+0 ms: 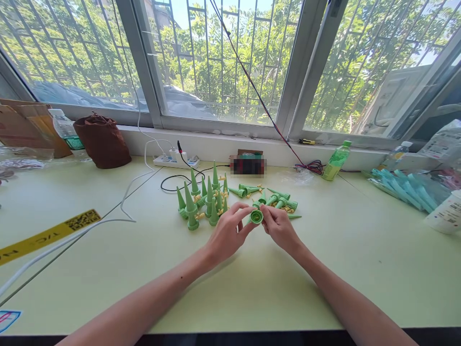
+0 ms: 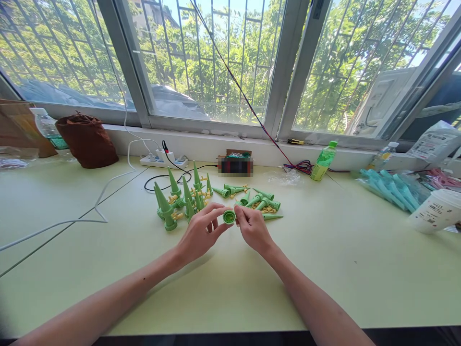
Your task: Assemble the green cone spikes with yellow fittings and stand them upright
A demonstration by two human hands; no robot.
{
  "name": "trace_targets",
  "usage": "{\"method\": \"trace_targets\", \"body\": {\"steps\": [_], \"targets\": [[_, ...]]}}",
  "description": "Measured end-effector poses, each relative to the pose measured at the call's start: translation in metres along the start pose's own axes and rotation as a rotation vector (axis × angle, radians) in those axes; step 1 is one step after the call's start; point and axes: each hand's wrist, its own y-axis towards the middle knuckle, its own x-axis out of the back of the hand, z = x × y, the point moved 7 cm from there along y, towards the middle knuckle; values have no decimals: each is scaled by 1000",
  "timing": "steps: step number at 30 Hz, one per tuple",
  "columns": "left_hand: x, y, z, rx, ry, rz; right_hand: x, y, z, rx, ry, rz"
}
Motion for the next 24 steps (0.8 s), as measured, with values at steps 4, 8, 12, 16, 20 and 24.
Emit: {"method": "trace_targets", "body": {"steps": [4,8,12,16,20,24], "targets": [[4,3,6,152,-86,-30,9,1,-1,3,24,-98],[-9,1,19,437,-408,136,17,0,4,39,-33,-163],[-30,-8,21,645,-742,363,11,-1,15,125,-140,-71],[-34,-10,21,666,-877,378,4,-3,19,154,-170,4],[-31,-8,18,624,-862,367,3,-3,16,150,-160,15],[-24,-5,15,523,-715,352,3,-2,14,142,-170,18]]}}
